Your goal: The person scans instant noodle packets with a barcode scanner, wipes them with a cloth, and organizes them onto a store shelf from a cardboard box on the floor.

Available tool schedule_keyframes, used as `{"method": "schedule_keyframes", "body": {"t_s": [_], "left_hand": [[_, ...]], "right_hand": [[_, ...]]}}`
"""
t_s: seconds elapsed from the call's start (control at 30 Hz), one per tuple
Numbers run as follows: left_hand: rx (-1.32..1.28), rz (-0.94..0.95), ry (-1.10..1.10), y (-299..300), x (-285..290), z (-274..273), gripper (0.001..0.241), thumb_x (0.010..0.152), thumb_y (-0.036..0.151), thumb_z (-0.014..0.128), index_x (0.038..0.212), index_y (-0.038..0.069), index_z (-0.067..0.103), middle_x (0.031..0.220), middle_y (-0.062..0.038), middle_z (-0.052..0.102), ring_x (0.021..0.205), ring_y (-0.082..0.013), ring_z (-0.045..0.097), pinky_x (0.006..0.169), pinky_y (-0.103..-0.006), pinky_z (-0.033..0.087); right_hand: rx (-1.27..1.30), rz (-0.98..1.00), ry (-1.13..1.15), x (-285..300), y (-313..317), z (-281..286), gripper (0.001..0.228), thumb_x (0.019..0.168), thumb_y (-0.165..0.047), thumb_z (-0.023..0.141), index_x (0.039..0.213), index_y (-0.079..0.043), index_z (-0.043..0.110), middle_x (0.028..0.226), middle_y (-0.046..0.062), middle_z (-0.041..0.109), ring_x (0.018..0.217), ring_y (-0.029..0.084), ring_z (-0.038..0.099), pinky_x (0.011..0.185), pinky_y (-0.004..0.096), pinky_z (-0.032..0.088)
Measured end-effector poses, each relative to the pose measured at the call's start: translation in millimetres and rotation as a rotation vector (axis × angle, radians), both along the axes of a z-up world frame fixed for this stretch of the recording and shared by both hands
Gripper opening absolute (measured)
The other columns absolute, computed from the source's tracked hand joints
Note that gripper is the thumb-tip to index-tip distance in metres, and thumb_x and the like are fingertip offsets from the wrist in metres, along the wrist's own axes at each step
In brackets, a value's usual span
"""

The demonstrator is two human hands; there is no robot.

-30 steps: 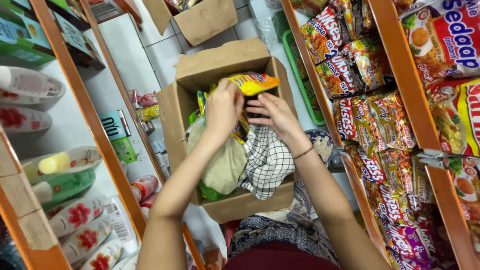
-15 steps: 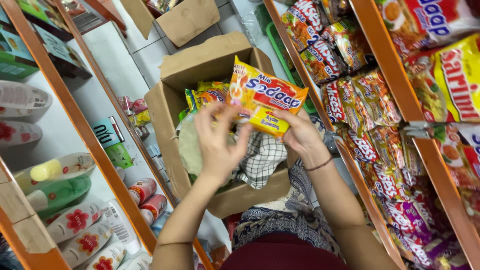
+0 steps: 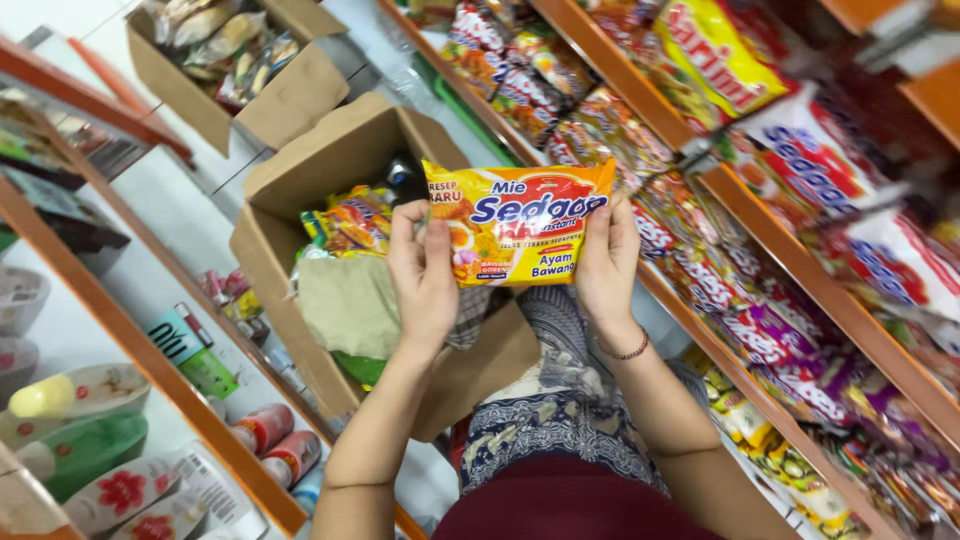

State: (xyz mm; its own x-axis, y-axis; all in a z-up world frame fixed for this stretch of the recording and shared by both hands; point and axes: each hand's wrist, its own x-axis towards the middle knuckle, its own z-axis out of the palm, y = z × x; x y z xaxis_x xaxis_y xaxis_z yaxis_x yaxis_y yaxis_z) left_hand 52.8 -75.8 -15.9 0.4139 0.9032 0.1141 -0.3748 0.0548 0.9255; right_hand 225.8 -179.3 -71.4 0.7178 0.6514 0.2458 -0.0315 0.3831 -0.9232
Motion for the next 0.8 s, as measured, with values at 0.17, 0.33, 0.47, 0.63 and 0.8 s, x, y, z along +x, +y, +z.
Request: {"method": "schedule_keyframes", "body": {"t_s": [0.17,0.33,0.47,0.63,0.8], "left_hand": [[0.231,-0.022,0.052,-30,19,19,0.017,0.112,0.017,0.056,0.112,0.001,0.058,0.1,0.002,0.061,0.083,-0.0036,0.054,0.073,-0.0215,0.047],[0.349,-0.012,0.168,-49,29,23,0.028,0.111,0.018,0.063,0.089,0.001,0.057,0.078,0.004,0.051,0.073,-0.0029,0.045,0.063,-0.0241,0.037],[0.58,0.119,0.329,-62,41,28,0.029,0.11,0.017,0.063,0.087,0.0,0.059,0.067,-0.005,0.049,0.062,-0.011,0.046,0.057,-0.0301,0.035],[0.97,0.235,0.433,-68,52,45,0.027,0.111,0.017,0.062,0.089,0.001,0.058,0.071,-0.013,0.057,0.059,-0.028,0.059,0.055,-0.0378,0.042],[0.926,0.185,0.364,-75,62,60,0.027,0.112,0.016,0.058,0.09,-0.001,0.059,0.075,-0.015,0.062,0.061,-0.0247,0.061,0.058,-0.0368,0.044]], "right_hand": [[-0.086,-0.062,0.046,7,-48,20,0.036,0.117,-0.028,0.039,0.133,-0.001,0.057,0.116,0.004,0.068,0.101,0.007,0.064,0.091,0.025,0.053],[-0.042,-0.065,0.179,19,-82,18,0.041,0.115,-0.031,0.036,0.137,-0.001,0.053,0.122,0.005,0.068,0.106,0.01,0.066,0.094,0.027,0.055],[0.003,-0.068,0.309,31,-99,8,0.041,0.115,-0.032,0.036,0.133,0.0,0.054,0.12,0.007,0.068,0.106,0.012,0.068,0.095,0.029,0.056],[0.086,-0.115,0.263,38,-112,-5,0.039,0.118,-0.031,0.036,0.136,0.0,0.052,0.122,0.008,0.066,0.107,0.013,0.066,0.096,0.031,0.056],[0.303,0.036,0.151,34,-121,11,0.071,0.099,-0.044,0.065,0.151,-0.006,0.035,0.139,0.006,0.061,0.129,0.015,0.063,0.113,0.032,0.053]]}}
